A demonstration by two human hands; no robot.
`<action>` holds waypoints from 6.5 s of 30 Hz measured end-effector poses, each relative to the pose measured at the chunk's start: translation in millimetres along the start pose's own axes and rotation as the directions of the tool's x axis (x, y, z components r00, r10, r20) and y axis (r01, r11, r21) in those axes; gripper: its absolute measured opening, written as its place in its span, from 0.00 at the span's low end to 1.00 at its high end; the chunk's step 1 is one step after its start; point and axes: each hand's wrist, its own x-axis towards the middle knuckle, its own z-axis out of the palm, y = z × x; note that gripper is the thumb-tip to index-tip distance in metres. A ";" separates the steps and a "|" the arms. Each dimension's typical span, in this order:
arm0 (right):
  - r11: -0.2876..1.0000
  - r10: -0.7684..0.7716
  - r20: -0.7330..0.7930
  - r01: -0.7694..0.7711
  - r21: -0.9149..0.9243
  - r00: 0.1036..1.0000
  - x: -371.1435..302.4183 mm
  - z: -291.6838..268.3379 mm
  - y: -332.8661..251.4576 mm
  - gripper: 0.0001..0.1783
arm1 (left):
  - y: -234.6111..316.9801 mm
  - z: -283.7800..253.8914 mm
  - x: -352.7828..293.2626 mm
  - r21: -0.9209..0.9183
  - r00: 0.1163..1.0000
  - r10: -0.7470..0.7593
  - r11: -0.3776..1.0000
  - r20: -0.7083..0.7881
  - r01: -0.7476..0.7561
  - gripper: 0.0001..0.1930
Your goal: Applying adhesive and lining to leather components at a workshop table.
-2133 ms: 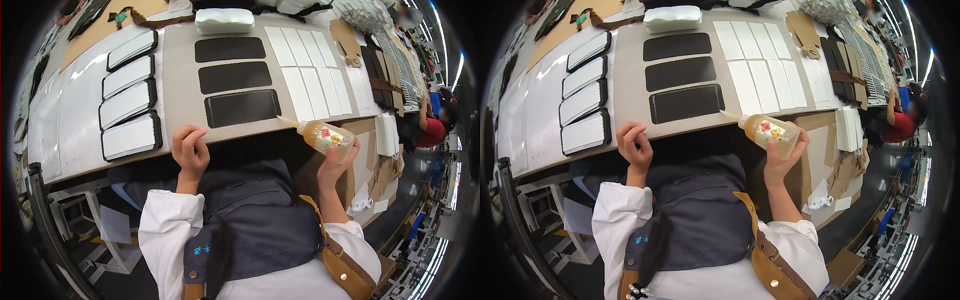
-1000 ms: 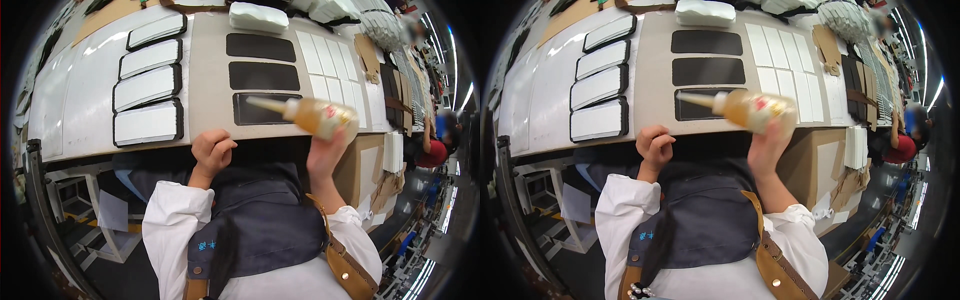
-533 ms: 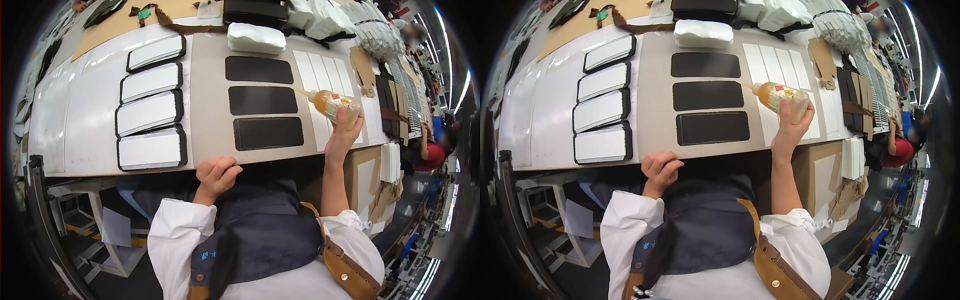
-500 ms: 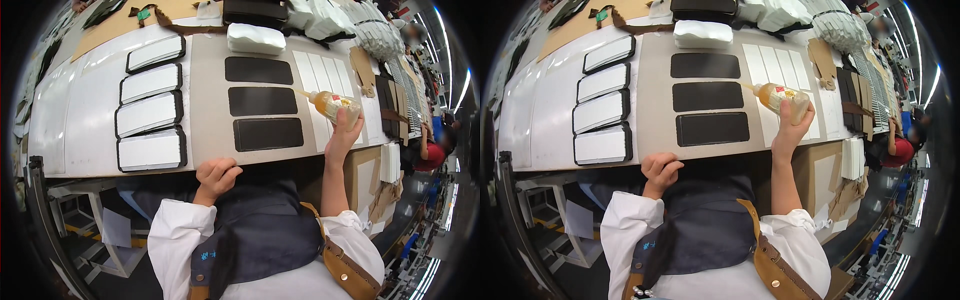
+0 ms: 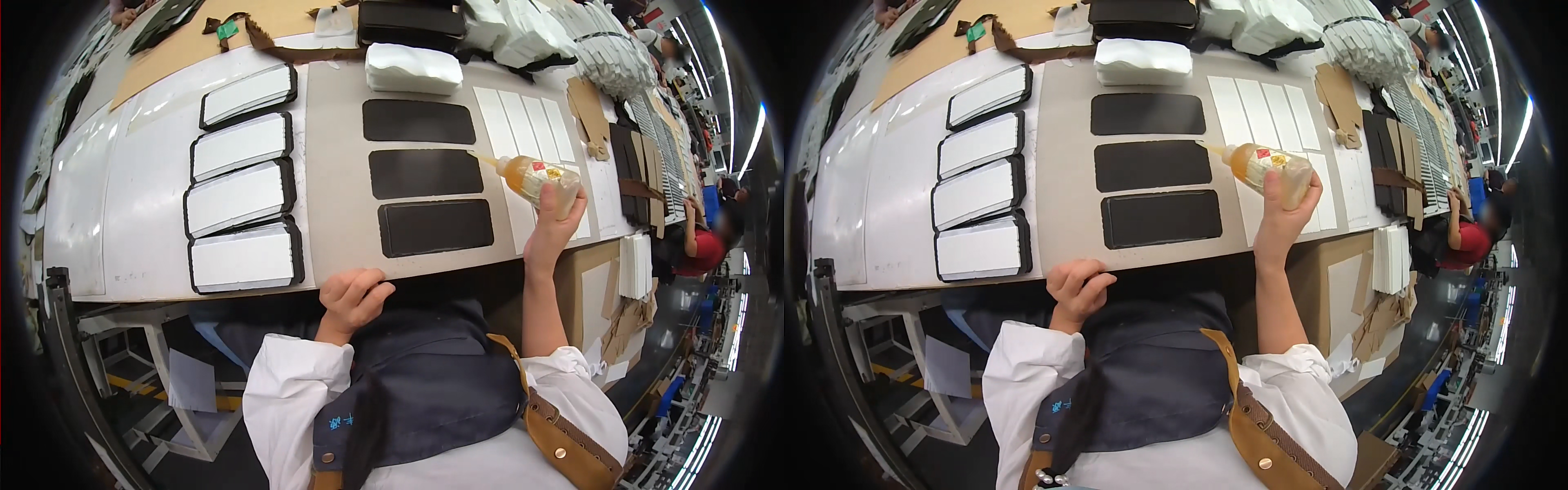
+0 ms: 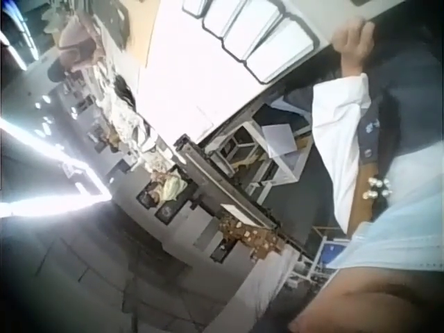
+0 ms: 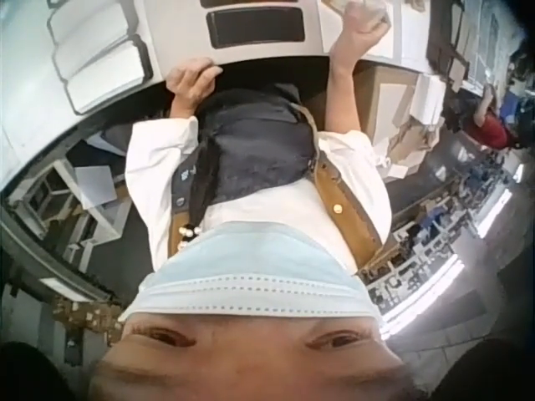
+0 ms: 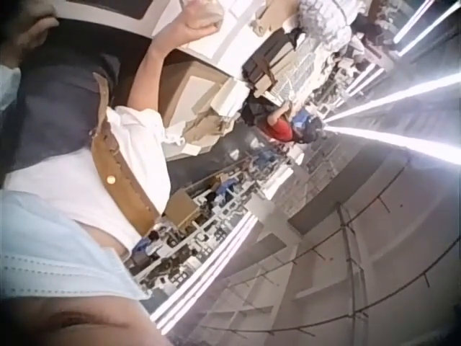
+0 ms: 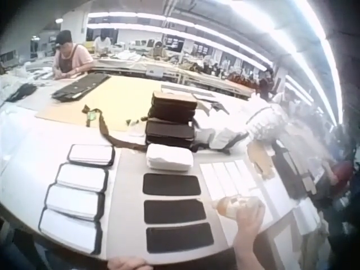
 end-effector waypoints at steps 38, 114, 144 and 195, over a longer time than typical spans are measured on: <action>0.927 0.124 0.652 -0.322 0.192 0.748 48.9 93.4 -45.4 0.37 | -0.9 -4.0 0.8 -0.039 1.000 -0.004 0.999 -0.010 0.003 0.09; 0.959 0.195 0.493 -0.269 0.083 0.848 101.7 -35.1 4.3 0.34 | 2.5 3.4 0.3 0.059 1.000 -0.010 0.998 0.007 0.010 0.10; 0.982 -0.139 0.077 0.147 -0.114 0.987 -46.4 -49.0 -4.1 0.39 | 2.2 -0.3 -0.1 0.046 0.999 -0.020 0.999 0.026 0.018 0.10; 0.941 0.096 0.171 -0.146 0.306 0.981 75.2 37.5 5.0 0.33 | -3.7 -4.0 -2.1 0.037 0.998 0.041 0.998 0.045 -0.043 0.07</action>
